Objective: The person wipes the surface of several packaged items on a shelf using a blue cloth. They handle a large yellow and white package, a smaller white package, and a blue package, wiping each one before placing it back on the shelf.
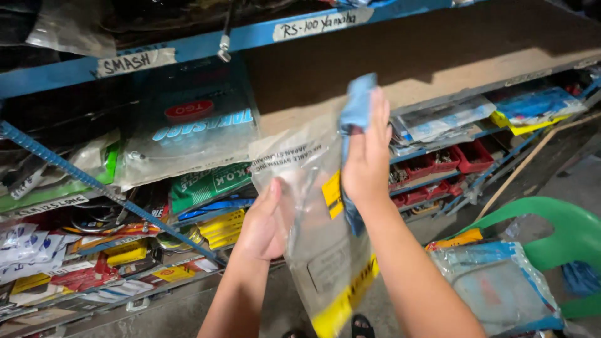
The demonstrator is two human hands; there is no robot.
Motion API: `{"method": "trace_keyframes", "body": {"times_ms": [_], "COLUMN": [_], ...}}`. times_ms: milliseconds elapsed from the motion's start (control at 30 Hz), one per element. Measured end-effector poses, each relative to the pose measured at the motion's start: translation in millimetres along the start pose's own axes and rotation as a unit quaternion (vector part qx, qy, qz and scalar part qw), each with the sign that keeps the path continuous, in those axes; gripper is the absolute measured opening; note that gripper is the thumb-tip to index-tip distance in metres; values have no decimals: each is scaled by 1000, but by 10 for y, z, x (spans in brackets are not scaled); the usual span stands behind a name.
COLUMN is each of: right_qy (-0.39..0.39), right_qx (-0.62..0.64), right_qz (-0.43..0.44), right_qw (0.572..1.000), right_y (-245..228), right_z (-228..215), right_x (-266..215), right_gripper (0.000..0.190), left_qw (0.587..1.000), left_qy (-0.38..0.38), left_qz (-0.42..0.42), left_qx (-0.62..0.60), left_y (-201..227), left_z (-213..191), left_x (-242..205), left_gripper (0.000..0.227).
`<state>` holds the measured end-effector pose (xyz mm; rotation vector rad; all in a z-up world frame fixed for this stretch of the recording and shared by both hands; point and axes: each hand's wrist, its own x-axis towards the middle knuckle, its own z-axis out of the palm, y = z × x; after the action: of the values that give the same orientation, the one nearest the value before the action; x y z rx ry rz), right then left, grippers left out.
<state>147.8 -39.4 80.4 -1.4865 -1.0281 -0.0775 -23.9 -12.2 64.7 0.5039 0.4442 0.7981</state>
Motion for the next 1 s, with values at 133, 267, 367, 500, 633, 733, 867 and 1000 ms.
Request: {"method": "trace_keyframes", "body": {"times_ms": [133,267,367,500,633,733,867,1000], "right_qy": [-19,-103,-82,-71,-34,-43,-115,-79], "right_qx": [-94,-221,-252,-259,-223,-276,-266,-224], "right_qz": [-190,-313,-322,-270,-209,-248,-354,-414], "right_qw": [977,918,909,925,952,928,889,879], "right_y": [-86,-211,-40,-58,-126,-316,-368,-230], "right_z": [265,406,339,190,130,90,23,3], "right_x": [-471,-869,-720,-569,-467,-409,-257,-102], "right_gripper": [58,54,59,61,60,72,46,40], "left_qw": [993,996,998,996,985,891,861,838], "left_qy": [65,30,-4,-47,-86,-225,-262,-260], "left_qz": [-88,-59,-30,28,58,120,192,251], "left_qx": [37,52,60,67,139,376,392,409], "left_y": [-25,-70,-103,-70,-46,-131,18,-13], "left_z": [-264,-234,-182,-131,-188,-613,-301,-262], "left_x": [238,239,250,234,263,506,297,250], "left_gripper": [51,43,36,28,41,36,19,31]}}
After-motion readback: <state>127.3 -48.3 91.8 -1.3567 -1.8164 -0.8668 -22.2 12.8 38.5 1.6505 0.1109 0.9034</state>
